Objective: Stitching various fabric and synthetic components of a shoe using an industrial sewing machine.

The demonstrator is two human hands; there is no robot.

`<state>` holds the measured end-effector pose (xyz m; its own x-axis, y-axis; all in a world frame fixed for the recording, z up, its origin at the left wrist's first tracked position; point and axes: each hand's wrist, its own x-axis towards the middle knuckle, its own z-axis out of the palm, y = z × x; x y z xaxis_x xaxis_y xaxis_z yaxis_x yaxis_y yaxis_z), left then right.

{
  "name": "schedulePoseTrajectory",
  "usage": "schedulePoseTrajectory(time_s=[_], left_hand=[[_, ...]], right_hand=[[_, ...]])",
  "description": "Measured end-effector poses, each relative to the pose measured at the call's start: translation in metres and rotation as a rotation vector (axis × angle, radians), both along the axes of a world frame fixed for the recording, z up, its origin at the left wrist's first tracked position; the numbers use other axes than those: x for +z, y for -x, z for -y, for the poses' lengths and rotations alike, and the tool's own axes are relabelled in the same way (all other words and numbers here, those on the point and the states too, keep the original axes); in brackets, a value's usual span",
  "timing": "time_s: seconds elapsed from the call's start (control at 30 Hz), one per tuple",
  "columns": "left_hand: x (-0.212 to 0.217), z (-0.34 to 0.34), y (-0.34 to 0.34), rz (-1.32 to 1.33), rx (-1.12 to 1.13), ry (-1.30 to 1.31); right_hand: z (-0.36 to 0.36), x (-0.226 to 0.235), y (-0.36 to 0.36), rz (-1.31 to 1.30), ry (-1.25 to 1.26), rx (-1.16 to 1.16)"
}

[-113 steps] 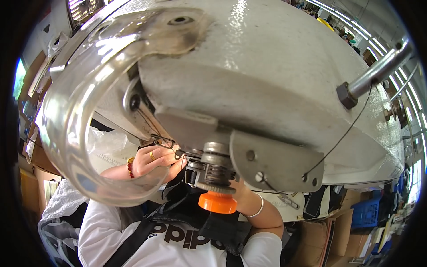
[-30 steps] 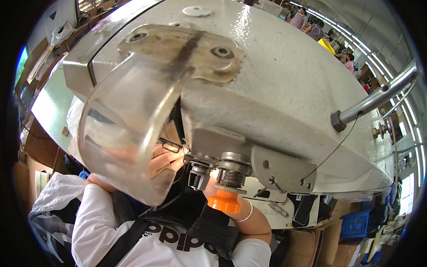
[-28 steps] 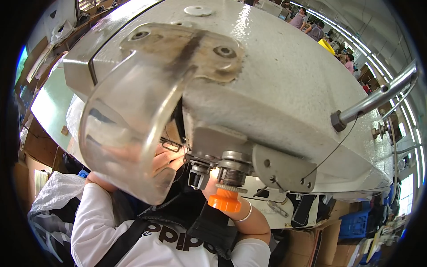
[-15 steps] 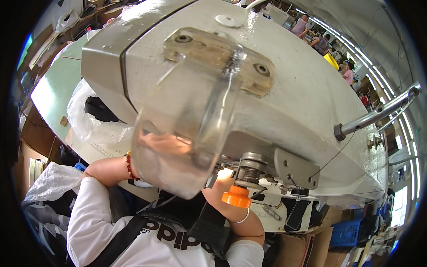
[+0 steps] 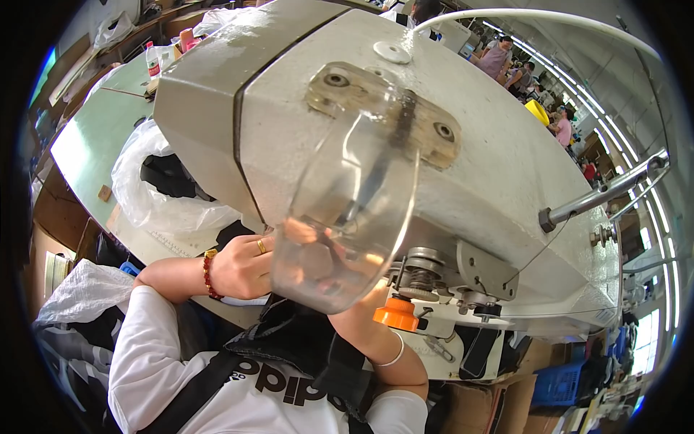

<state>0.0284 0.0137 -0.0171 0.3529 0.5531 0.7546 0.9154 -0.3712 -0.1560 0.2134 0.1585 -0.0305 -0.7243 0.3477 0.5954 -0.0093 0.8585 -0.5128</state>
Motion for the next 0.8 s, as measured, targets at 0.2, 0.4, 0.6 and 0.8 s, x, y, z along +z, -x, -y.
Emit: schedulePoseTrajectory(time_s=[0.2,0.4,0.6,0.8], left_hand=[[0.001,-0.001,0.001,0.038,0.0,0.0],[0.001,-0.004,0.002,0.111,-0.043,0.026],[-0.006,-0.008,0.004,0.077,0.007,0.06],[-0.007,-0.01,0.007,0.05,0.015,0.066]], right_hand=[[-0.003,-0.008,0.002,0.038,-0.311,-0.171],[-0.001,-0.012,0.0,0.042,-0.324,-0.169],[-0.006,-0.009,-0.003,0.054,-0.377,-0.128],[-0.01,-0.007,-0.001,0.074,-0.317,-0.1]])
